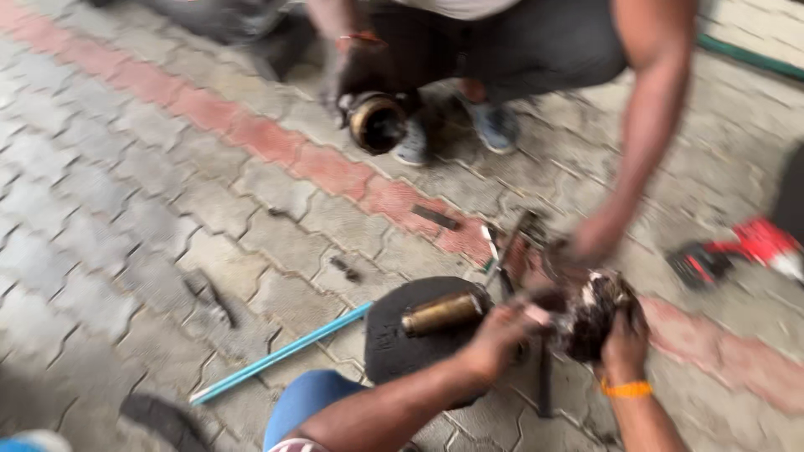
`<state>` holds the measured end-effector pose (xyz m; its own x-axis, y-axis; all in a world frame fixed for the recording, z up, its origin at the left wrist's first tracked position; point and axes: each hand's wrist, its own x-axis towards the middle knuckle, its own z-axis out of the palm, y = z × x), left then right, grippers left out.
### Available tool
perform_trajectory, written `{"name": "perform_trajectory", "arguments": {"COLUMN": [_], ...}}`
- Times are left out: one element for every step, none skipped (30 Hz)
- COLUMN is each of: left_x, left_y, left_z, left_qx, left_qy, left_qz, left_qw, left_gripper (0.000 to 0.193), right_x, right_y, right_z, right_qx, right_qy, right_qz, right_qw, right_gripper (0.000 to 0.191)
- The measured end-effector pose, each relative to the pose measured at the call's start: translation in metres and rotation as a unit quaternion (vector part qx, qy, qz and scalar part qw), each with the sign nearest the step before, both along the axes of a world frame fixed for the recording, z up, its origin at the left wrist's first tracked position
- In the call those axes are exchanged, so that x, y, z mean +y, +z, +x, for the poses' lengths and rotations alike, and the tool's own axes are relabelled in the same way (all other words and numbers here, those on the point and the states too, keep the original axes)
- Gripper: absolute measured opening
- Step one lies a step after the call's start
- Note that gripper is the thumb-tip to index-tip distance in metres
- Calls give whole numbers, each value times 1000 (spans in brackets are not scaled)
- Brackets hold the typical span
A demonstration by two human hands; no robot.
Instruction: The person sits on the ground and uses a hammer to strike a cylindrical metal part resting on a stone block. Another person assists by holding a larger housing component. The recorder repeatedly hammers the part to separate or adjust it, then inspects the separated components.
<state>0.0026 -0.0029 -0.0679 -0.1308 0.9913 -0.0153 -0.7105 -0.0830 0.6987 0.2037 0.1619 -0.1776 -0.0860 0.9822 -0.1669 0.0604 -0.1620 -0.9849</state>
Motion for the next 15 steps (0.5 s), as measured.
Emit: {"name": "perform_trajectory", "arguments": {"left_x": [1,4,3,2,0,-2,-1,-3,-2,-2,-3,-2,-2,-2,-1], "left_y": [6,12,17,22,26,29,32,35,36,37,36,32,26,17,7], "left_z": [-10,-21,-29,-35,-39,-42,-42,-42,-44,-45,-43,-41,-40,-39,-37], "left_qx": [-67,-109,-151,-196,-183,-171,-157,-159,-158,-158,-139,-120,-101,-84,-68], "left_qy": [-12,-31,-47,-60,-64,-65,-66,-69,-74,-78,-77,-74,-71,-69,-67], "left_qz": [30,35,38,34,20,4,-6,-10,-11,-15,-11,-6,0,-5,-10], "left_qw": [997,993,987,978,981,983,985,985,985,984,987,990,992,994,995], "left_gripper": [79,86,92,99,102,106,110,110,110,109,109,109,110,108,107], "right_x": [0,1,-2,-3,-9,-14,-18,-24,-28,-33,-40,-46,-50,-56,-63], "right_y": [2,2,6,9,13,17,23,27,32,39,48,59,70,81,90], "right_z": [-1,-1,-2,-6,-7,-8,-9,-14,-23,-29,-33,-37,-40,-43,-45], "right_qx": [15,35,54,-26,-112,-199,-108,-11,88,75,58,40,5,-30,-66], "right_qy": [18,38,63,56,52,52,62,68,72,71,72,76,93,109,125], "right_qz": [12,33,53,76,87,93,57,24,-6,16,36,57,97,135,172], "right_qw": [1000,998,995,995,989,974,991,997,993,995,995,995,991,984,975], "right_gripper": [39,42,45,42,40,40,43,46,50,49,49,49,48,47,47]}}
